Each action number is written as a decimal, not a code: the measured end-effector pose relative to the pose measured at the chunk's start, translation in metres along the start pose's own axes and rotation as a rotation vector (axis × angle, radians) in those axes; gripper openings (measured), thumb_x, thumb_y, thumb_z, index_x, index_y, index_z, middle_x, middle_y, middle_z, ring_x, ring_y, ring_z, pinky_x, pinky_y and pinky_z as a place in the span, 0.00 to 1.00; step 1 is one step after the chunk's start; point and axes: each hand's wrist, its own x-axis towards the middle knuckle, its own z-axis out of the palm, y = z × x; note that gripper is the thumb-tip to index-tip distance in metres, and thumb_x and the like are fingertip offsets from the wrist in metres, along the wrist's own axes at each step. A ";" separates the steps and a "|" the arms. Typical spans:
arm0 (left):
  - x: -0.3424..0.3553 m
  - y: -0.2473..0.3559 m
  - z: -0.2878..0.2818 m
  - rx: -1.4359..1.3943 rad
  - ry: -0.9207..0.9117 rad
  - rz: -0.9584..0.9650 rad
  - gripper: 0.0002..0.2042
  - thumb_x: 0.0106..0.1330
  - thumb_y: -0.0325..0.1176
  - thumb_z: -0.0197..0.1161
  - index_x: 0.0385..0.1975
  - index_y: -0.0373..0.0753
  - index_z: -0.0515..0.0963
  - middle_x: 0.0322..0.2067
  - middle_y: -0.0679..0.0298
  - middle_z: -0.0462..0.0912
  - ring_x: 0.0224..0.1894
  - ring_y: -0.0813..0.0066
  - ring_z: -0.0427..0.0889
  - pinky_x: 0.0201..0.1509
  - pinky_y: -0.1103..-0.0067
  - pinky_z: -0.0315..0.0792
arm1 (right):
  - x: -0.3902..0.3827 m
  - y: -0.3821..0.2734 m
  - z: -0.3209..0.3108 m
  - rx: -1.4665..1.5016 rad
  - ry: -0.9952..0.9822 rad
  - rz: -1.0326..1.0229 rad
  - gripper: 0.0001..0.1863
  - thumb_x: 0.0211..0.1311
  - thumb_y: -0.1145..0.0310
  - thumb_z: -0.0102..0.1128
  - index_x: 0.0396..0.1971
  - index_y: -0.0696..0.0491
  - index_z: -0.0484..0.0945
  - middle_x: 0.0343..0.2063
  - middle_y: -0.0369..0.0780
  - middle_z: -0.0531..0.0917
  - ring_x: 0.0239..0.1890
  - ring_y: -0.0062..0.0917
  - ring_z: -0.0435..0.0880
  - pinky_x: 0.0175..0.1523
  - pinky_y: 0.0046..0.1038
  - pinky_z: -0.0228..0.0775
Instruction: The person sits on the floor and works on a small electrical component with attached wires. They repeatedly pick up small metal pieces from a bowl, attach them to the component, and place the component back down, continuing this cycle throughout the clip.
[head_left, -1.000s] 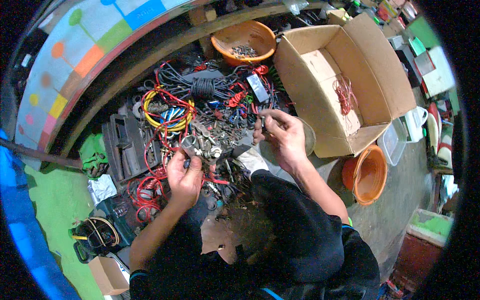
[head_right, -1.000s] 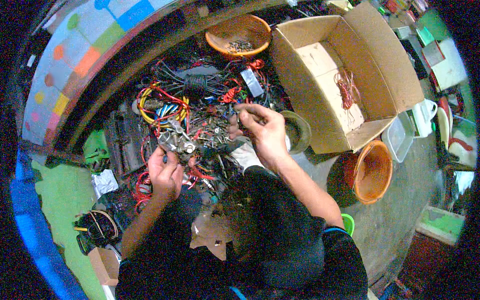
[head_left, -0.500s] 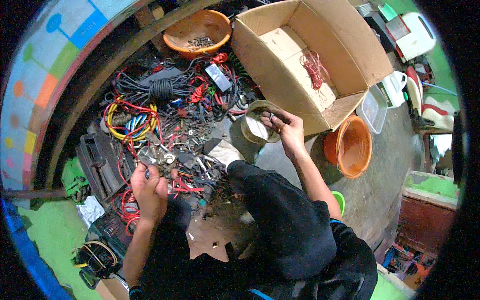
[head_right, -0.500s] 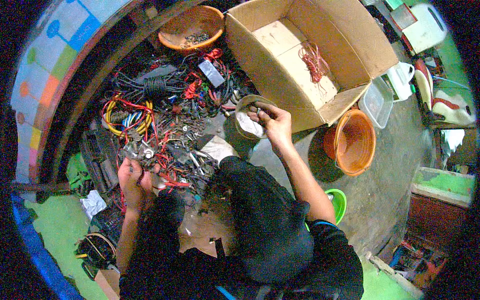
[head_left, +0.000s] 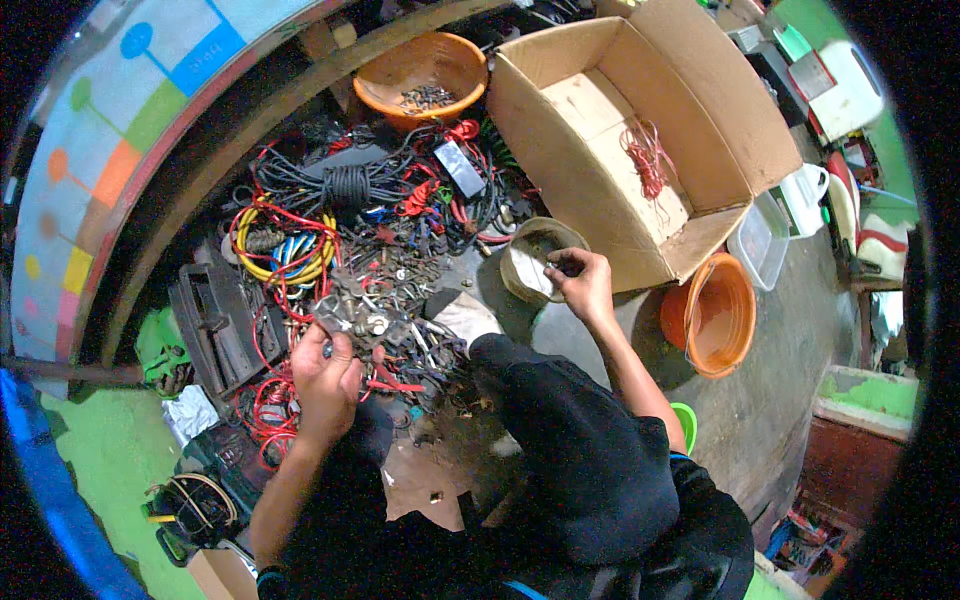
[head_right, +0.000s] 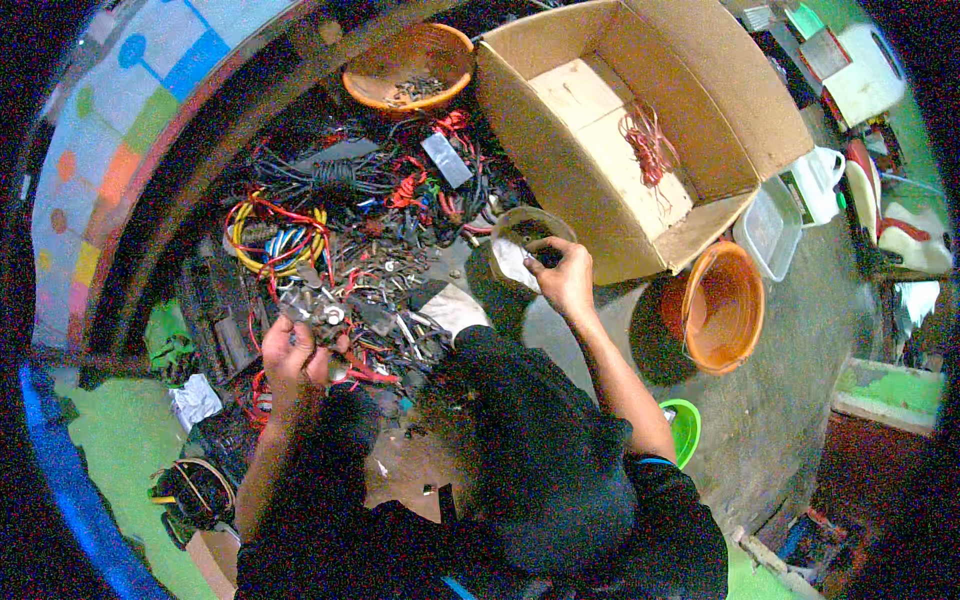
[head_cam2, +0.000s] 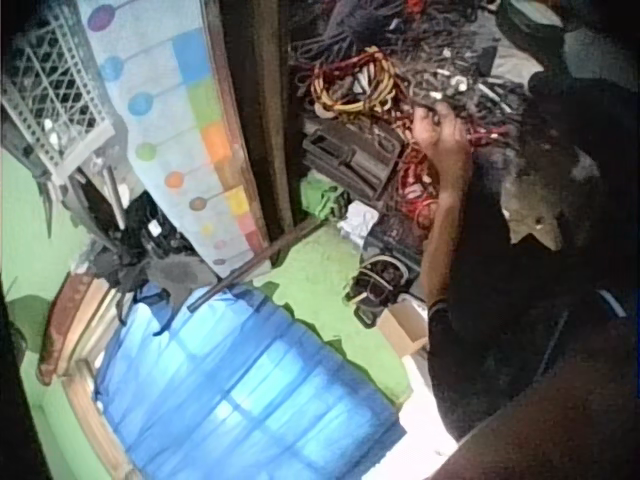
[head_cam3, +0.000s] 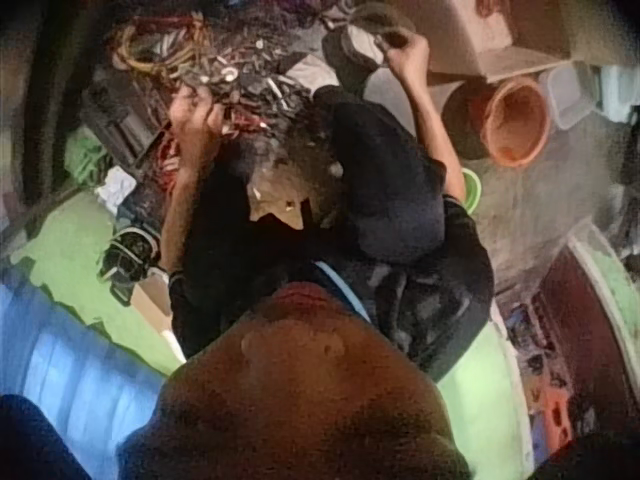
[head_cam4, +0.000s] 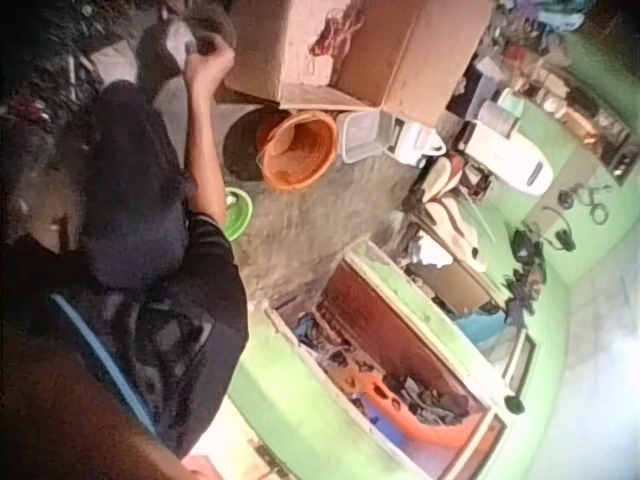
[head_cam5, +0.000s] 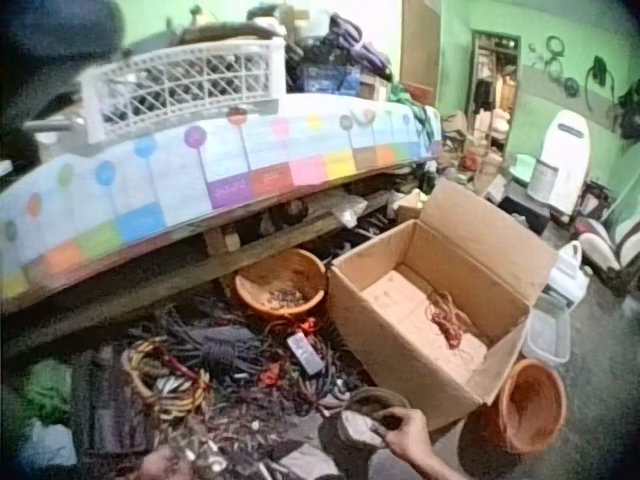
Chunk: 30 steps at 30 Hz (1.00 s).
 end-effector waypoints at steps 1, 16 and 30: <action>0.001 -0.004 -0.001 -0.116 -0.005 0.016 0.12 0.69 0.34 0.54 0.47 0.33 0.68 0.41 0.62 0.76 0.41 0.74 0.76 0.43 0.73 0.74 | 0.003 -0.005 0.002 -0.037 -0.023 -0.024 0.12 0.42 0.74 0.69 0.32 0.56 0.84 0.30 0.46 0.85 0.35 0.34 0.84 0.46 0.31 0.73; 0.005 -0.004 -0.006 -0.480 0.015 0.032 0.17 0.59 0.20 0.45 0.50 0.35 0.64 0.45 0.60 0.73 0.47 0.65 0.73 0.45 0.65 0.69 | 0.055 -0.175 0.037 0.228 -0.418 -0.405 0.14 0.50 0.68 0.65 0.38 0.56 0.81 0.34 0.44 0.85 0.38 0.23 0.83 0.47 0.26 0.72; -0.002 0.001 0.006 -0.401 -0.137 0.114 0.15 0.69 0.29 0.52 0.53 0.31 0.65 0.49 0.59 0.74 0.49 0.71 0.75 0.55 0.72 0.70 | -0.030 -0.207 0.035 0.248 -0.389 -1.116 0.21 0.41 0.66 0.73 0.39 0.54 0.81 0.36 0.41 0.79 0.39 0.33 0.79 0.42 0.32 0.73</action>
